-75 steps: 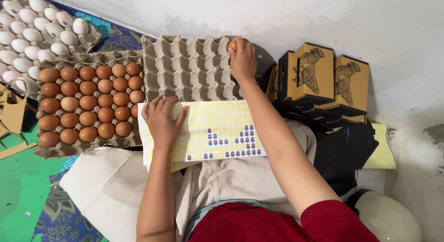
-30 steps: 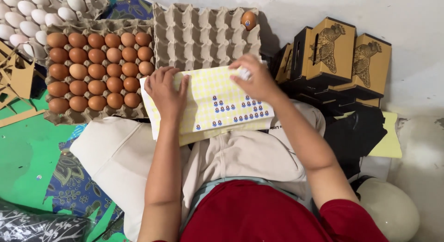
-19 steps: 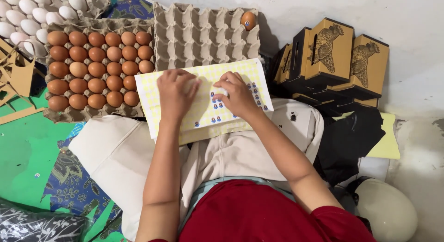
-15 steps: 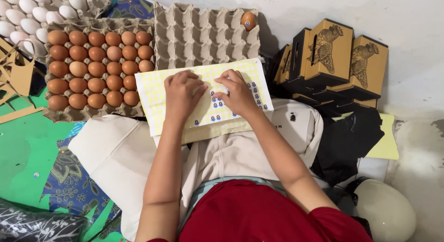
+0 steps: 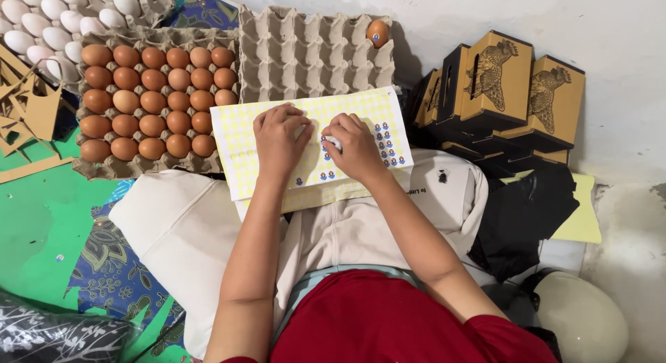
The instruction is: The person is peeling small identification stickers from a sheet and applying them to individual eggs taken from a tray.
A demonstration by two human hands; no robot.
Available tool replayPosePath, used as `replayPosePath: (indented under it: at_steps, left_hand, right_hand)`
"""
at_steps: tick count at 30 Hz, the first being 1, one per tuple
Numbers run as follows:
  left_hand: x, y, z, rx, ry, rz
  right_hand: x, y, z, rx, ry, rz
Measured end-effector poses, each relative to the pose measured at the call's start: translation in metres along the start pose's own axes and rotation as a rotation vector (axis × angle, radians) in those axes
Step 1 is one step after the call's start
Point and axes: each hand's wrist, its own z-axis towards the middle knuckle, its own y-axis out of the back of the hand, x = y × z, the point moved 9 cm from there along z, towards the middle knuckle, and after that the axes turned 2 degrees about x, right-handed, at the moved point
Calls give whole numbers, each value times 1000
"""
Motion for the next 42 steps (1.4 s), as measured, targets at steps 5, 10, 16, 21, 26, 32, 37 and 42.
replayPosePath:
  at_steps: [5, 10, 16, 21, 26, 32, 37, 42]
  left_hand:
    - [1, -1, 0, -2, 10, 3]
    - [-3, 1, 0, 18, 11, 6]
    - [-5, 4, 0, 20, 3, -1]
    - [-6, 4, 0, 25, -4, -7]
    - [-6, 4, 1, 21, 10, -2]
    - [-7, 5, 1, 30, 10, -5]
    - [-6, 4, 1, 29, 6, -7]
    - [-8, 4, 0, 41, 1, -1]
  right_hand:
    - [0, -3, -1, 9, -21, -25]
    - [2, -6, 2, 50, -80, -69]
    - [9, -5, 0, 25, -83, -118]
    - [10, -8, -2, 15, -91, -154]
    - [10, -11, 0, 13, -92, -177]
    - [9, -12, -1, 6, -103, -181]
    - [9, -13, 0, 13, -104, -195]
    - [6, -18, 1, 34, -122, -217]
